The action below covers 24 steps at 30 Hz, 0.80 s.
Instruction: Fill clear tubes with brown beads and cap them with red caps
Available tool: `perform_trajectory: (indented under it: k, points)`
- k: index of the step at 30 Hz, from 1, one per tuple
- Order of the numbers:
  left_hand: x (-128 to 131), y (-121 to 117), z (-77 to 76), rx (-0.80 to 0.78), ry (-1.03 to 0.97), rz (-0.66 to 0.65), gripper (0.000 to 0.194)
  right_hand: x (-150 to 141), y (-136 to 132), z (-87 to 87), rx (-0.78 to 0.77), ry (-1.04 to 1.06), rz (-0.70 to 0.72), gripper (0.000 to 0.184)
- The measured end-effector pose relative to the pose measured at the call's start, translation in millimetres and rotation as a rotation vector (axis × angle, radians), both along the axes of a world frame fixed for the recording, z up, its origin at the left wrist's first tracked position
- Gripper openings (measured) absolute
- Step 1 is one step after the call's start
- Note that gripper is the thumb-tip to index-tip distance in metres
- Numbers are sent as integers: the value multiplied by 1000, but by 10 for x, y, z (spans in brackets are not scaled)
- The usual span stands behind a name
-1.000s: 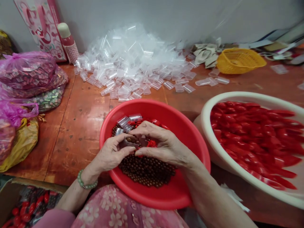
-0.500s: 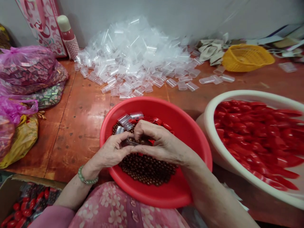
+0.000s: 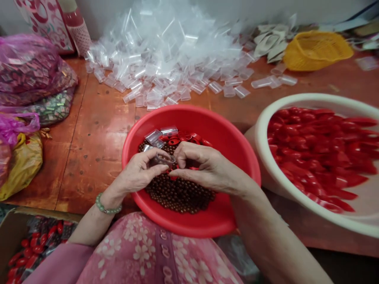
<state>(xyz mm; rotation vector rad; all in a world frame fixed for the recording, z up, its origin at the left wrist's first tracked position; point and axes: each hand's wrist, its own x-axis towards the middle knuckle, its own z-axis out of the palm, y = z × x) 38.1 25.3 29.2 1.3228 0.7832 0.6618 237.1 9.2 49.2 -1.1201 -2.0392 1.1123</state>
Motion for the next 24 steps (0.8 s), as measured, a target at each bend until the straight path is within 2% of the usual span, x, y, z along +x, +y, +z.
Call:
perform_trajectory:
  k: [4,6,9,12,14,17,24]
  points:
    - [11,10,-19,-78,-62,69,18,97,-87,-39,-233,-223,153,16]
    - [19,11,-19,-113,-94,106,18,113,-108,-109,-270,-382,170,9]
    - [30,12,-9,-143,-133,122,17,72,-87,-263,-156,-624,87,6]
    - [34,12,-7,-146,-133,123,18,-11,-37,-421,-19,-785,125,19]
    - [32,9,-13,-145,-125,118,19,-51,-12,-506,22,-831,183,28]
    - [25,4,-24,-141,-108,100,19,-59,6,-588,5,-816,219,34]
    - [21,9,-32,-119,-119,99,17,-50,30,-560,-15,-838,262,27]
